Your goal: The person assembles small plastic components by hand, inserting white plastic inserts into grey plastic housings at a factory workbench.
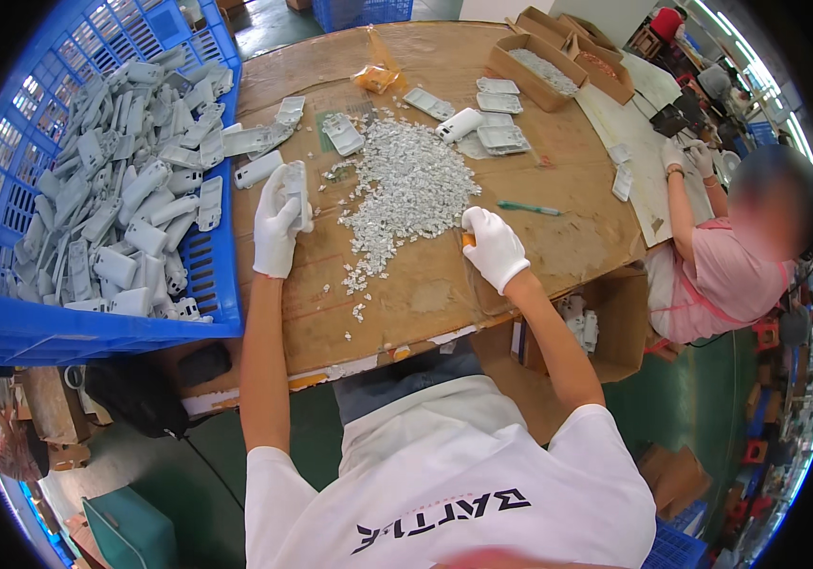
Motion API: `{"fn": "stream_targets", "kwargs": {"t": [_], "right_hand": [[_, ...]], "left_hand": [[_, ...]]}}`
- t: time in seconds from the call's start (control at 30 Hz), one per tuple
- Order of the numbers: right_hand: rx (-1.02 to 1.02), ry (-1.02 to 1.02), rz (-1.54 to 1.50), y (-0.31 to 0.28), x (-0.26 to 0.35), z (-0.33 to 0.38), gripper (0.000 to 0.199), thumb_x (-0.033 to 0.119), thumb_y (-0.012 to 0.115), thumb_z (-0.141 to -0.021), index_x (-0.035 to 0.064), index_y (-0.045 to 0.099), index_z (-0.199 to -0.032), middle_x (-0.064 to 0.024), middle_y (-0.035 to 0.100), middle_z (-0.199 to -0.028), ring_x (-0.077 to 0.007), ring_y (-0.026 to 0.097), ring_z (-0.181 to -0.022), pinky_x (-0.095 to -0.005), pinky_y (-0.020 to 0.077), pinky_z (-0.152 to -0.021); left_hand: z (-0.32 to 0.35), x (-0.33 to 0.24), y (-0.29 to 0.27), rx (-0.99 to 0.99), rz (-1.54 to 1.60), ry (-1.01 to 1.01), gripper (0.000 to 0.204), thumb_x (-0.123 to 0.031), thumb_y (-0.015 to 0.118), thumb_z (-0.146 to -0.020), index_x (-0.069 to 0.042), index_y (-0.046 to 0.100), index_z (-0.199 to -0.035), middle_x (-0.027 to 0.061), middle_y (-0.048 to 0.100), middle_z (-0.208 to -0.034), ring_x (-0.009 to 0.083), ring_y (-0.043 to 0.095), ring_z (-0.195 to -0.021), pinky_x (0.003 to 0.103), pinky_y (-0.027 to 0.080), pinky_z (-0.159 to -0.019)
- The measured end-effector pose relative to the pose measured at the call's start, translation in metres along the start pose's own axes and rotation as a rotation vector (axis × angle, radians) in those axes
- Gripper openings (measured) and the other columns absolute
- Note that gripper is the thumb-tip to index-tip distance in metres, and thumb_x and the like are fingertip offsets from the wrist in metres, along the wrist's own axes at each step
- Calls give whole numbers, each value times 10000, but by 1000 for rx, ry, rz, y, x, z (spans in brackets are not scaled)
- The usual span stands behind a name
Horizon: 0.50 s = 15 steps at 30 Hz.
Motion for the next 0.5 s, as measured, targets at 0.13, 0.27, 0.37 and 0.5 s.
{"fn": "stream_targets", "kwargs": {"t": [0.13, 0.27, 0.37, 0.5], "right_hand": [[-35, -35, -8, -2, -2, 3, 181, 64, 685, -778, 83, 557, -905, -107, 612, -929, -323, 621, -935, -452, 527, -796], [57, -23, 271, -13, 4, -3, 125, 74, 669, -771, 94, 626, -886, -100, 614, -935, -309, 627, -922, -428, 545, -765], [-235, -210, -58, -14, 38, -21, 140, 3, 654, -781, 83, 630, -894, -105, 626, -868, -299, 640, -833, -393, 525, -723], [-296, -403, -590, 6, 130, -86, 189, -21, 682, -784, 58, 652, -953, -116, 627, -898, -281, 634, -822, -353, 517, -719]], "left_hand": [[2, 7, 2, -51, -196, 115, 633, 50, 595, -837, -50, 449, -1445, 75, 582, -1212, 161, 612, -1013, 300, 509, -923], [-2, 16, 12, -88, -572, 238, 455, 1, 623, -803, -37, 587, -1255, 83, 659, -1153, 155, 608, -1096, 302, 480, -972], [-3, 16, 18, -178, -804, 315, 436, -71, 667, -809, -41, 580, -1235, 160, 692, -1058, 239, 685, -999, 347, 527, -881], [-5, 10, 27, -226, -862, 344, 343, -92, 682, -821, -44, 600, -1151, 177, 693, -1044, 279, 701, -964, 369, 543, -831]]}}
Point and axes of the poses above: each hand's wrist, its own z-axis away from the middle knuckle, its own y-axis out of the palm, x = y × z, the point moved 2 cm from there along -z, towards the middle knuckle
